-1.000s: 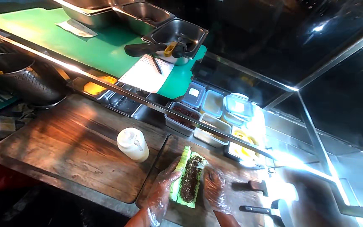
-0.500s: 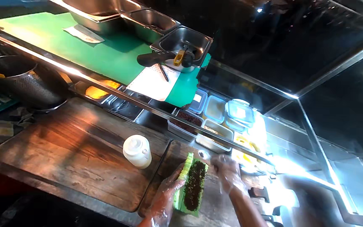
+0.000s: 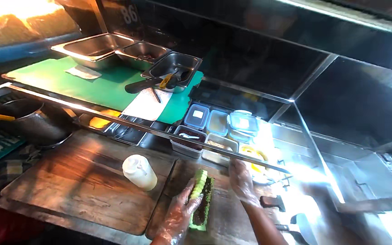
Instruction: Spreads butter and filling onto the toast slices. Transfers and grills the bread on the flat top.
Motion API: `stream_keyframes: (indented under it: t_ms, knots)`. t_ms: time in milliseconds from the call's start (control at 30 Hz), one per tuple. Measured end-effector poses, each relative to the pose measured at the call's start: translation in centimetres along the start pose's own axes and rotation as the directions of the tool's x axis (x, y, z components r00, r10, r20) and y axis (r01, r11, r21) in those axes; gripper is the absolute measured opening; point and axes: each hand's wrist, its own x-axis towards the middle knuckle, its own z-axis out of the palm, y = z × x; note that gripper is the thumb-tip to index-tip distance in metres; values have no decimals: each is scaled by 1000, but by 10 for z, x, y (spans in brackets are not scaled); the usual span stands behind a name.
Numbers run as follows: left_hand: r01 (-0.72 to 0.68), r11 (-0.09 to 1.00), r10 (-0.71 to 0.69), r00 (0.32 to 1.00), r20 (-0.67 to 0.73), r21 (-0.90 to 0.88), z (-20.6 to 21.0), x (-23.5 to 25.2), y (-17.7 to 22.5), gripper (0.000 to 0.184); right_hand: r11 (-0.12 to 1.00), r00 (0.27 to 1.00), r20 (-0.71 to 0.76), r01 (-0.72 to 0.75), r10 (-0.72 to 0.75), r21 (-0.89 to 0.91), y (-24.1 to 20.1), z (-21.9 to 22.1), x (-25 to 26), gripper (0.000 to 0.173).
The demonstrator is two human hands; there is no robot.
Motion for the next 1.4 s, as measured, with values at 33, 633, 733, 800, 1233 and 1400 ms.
stream_keyframes:
  t_ms: [33,633,733,800,1233,1400]
  knots:
    - [-55,991,55,998,6,125,7,2,2,66,999,999,-22,-34,34,6,22,-5,-22,34]
    - [-229,303,-62,964,259,925,71,38,13,109,893,984,6,-162,175,419,69,2,-175,37]
    - [-227,313,-104,957,271,922,68,41,12,112,797,961,110,-273,254,539,61,12,-165,36]
    - [-220,332,-98,959,265,917,63,38,19,110,634,913,224,-400,341,662,46,15,-156,34]
    - [102,979,-103,995,3,-177,-63,34,-52,48,997,926,371,-77,73,-4,24,60,-31,38]
    - [125,980,-143,983,-111,-156,-50,20,-50,50,971,821,557,218,-127,-100,32,66,-40,40]
